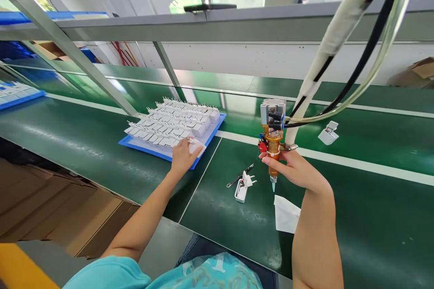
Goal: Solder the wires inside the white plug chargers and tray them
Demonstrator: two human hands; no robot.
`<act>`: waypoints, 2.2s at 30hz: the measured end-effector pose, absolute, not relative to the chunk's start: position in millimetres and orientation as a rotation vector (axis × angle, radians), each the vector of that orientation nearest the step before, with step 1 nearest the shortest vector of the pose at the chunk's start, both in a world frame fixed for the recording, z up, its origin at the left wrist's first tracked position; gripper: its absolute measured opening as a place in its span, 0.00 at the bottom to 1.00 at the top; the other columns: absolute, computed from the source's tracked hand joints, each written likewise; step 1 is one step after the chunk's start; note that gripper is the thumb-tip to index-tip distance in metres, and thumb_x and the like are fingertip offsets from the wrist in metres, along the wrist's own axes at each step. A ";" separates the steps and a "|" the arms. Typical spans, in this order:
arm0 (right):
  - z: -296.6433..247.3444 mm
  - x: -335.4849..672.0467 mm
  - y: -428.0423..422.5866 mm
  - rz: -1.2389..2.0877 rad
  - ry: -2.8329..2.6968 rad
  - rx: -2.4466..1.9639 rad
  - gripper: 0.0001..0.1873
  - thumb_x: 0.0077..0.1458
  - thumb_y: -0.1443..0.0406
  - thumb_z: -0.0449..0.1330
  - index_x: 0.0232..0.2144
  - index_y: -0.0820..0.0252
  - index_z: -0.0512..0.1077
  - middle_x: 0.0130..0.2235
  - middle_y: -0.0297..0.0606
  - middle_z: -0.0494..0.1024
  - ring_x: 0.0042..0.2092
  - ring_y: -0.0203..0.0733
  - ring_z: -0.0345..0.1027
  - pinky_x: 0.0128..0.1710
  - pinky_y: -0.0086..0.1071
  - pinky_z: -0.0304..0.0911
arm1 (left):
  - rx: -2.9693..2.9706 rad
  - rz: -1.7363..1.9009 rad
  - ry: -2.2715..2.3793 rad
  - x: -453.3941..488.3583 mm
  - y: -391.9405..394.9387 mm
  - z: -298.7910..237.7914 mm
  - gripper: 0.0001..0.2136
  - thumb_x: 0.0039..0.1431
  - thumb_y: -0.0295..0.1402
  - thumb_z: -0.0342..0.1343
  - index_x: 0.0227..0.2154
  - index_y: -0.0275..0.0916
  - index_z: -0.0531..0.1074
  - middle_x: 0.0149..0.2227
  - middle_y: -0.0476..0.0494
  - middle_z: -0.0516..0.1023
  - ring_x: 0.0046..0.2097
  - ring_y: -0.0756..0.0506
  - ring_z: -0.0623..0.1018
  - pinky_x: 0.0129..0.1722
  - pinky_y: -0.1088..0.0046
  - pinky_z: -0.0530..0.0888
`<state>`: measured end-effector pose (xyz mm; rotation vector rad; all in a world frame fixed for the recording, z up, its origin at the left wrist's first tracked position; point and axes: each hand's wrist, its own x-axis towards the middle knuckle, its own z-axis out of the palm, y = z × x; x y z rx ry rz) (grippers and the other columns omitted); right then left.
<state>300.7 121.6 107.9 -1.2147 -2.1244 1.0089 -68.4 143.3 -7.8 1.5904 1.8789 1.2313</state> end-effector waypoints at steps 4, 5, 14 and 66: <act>107.0 299.8 123.2 1.005 -2.126 -1.211 0.29 0.55 0.41 0.54 0.41 0.56 0.77 0.49 0.44 0.77 0.50 0.53 0.72 0.50 0.44 0.70 | 2.147 0.833 2.261 -79.9 155.6 -10.5 0.24 0.62 0.45 0.49 0.52 0.30 0.66 0.45 0.24 0.75 0.58 0.27 0.66 0.56 0.46 0.56; 107.2 299.8 123.1 1.013 -2.124 -1.204 0.28 0.55 0.41 0.54 0.41 0.56 0.77 0.49 0.44 0.77 0.50 0.53 0.72 0.50 0.44 0.70 | 2.220 0.751 2.282 -81.1 161.4 -10.1 0.23 0.63 0.44 0.47 0.53 0.30 0.66 0.45 0.24 0.75 0.59 0.27 0.65 0.56 0.46 0.56; 113.7 299.9 119.2 1.093 -2.131 -1.264 0.29 0.56 0.42 0.54 0.44 0.57 0.76 0.50 0.43 0.77 0.53 0.55 0.68 0.54 0.46 0.66 | 2.206 0.598 2.545 -81.5 201.4 6.3 0.26 0.62 0.33 0.48 0.61 0.25 0.56 0.67 0.17 0.50 0.67 0.25 0.51 0.59 0.40 0.51; 78.2 162.0 105.3 0.668 -1.450 -1.222 0.19 0.46 0.53 0.65 0.27 0.53 0.58 0.22 0.30 0.65 0.24 0.39 0.62 0.28 0.37 0.64 | 2.023 0.860 1.253 33.8 85.3 -15.5 0.14 0.52 0.38 0.61 0.42 0.39 0.72 0.36 0.43 0.79 0.36 0.43 0.77 0.34 0.69 0.72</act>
